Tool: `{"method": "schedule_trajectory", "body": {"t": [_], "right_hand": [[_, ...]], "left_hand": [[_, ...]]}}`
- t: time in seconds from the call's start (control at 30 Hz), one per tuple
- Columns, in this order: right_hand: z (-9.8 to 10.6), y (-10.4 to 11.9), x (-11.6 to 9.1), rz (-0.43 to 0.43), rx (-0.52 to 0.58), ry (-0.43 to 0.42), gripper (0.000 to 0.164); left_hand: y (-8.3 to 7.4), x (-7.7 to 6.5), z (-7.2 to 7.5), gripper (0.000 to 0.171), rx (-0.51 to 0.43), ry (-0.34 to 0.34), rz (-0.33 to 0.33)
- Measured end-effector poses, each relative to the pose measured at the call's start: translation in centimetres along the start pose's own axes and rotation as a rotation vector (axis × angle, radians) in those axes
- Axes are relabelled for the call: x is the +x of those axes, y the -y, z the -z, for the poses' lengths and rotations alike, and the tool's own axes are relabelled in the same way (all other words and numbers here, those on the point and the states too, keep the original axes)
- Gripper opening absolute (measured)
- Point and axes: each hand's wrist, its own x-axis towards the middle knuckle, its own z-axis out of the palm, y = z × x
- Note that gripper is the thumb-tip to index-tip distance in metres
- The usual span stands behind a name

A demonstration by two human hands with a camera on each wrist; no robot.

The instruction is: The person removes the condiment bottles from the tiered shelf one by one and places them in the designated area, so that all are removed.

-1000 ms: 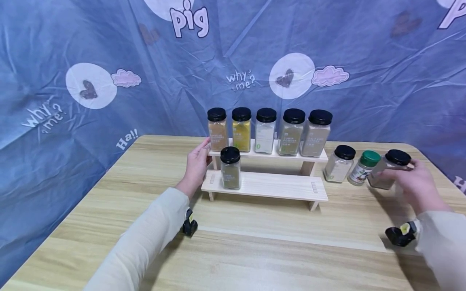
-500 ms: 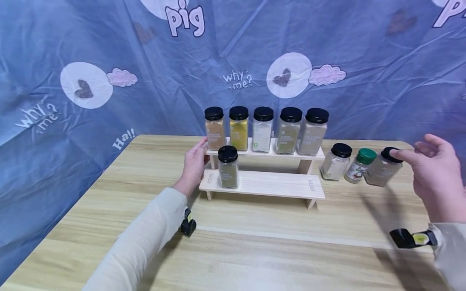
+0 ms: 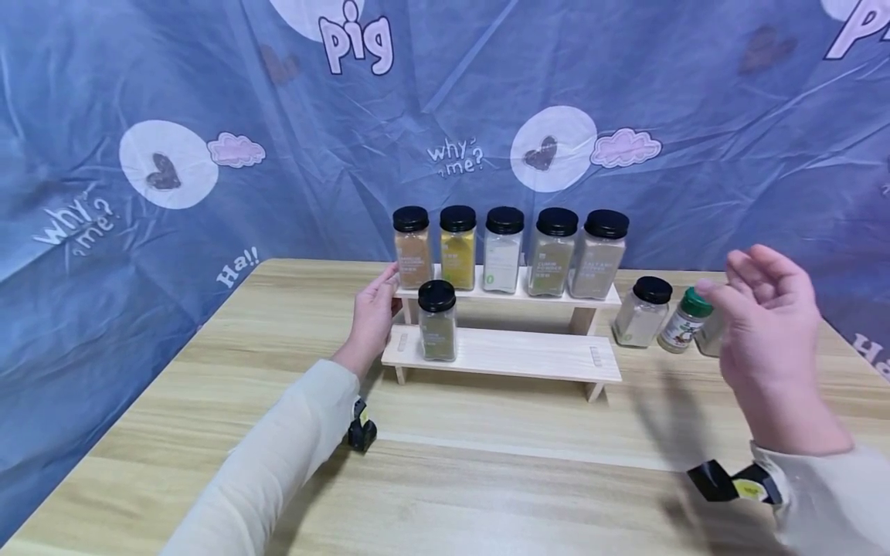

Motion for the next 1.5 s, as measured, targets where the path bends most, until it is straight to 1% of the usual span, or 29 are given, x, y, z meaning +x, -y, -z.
{"method": "schedule_trajectory", "body": {"t": [0.1, 0.23, 0.33, 0.43, 0.6, 0.67, 0.8, 0.93, 1.1, 1.3, 1.43, 1.5], "right_hand": [[-1.3, -0.8, -1.3, -0.001, -0.005, 0.055, 0.056], [-2.7, -1.9, -2.9, -0.021, -0.074, 0.14, 0.054], [-3.6, -2.8, -4.1, -0.047, -0.179, 0.207, 0.054], [-4.5, -3.7, -5.1, -0.075, -0.292, 0.254, 0.053], [-5.6, -5.2, -6.4, -0.145, -0.42, 0.283, 0.052], [-6.0, -5.8, -6.8, -0.176, -0.448, 0.288, 0.052], [-6.8, -7.0, -7.5, -0.218, -0.507, 0.322, 0.053], [-7.7, -8.4, -7.6, -0.257, -0.552, 0.367, 0.059], [-8.3, -10.4, -7.5, -0.289, -0.601, 0.413, 0.064], [-9.6, -13.0, -8.3, -0.293, -0.656, 0.498, 0.07], [-10.7, -14.0, -8.9, -0.28, -0.705, 0.524, 0.075], [-11.1, -14.6, -9.1, -0.27, -0.722, 0.521, 0.076]], "left_hand": [[0.0, -0.1, 0.0, 0.041, 0.001, -0.005, 0.003], [0.1, -0.2, -0.1, 0.041, -0.015, -0.006, -0.003], [0.1, -0.3, -0.2, 0.041, -0.026, -0.003, -0.005], [0.1, -0.4, -0.2, 0.041, -0.025, -0.002, -0.002], [0.3, -0.5, -0.3, 0.042, -0.019, -0.001, -0.001], [0.3, -0.4, -0.3, 0.042, -0.016, 0.001, 0.003], [0.3, -0.2, -0.1, 0.042, 0.01, 0.02, 0.006], [0.2, 0.0, 0.2, 0.042, 0.029, 0.013, 0.002], [0.3, 0.1, 0.1, 0.042, 0.02, 0.017, 0.004], [0.3, 0.1, 0.1, 0.041, -0.002, 0.003, 0.002], [0.2, 0.0, 0.0, 0.042, -0.005, 0.01, -0.008], [0.2, 0.0, 0.0, 0.042, -0.004, 0.017, -0.014]]}}
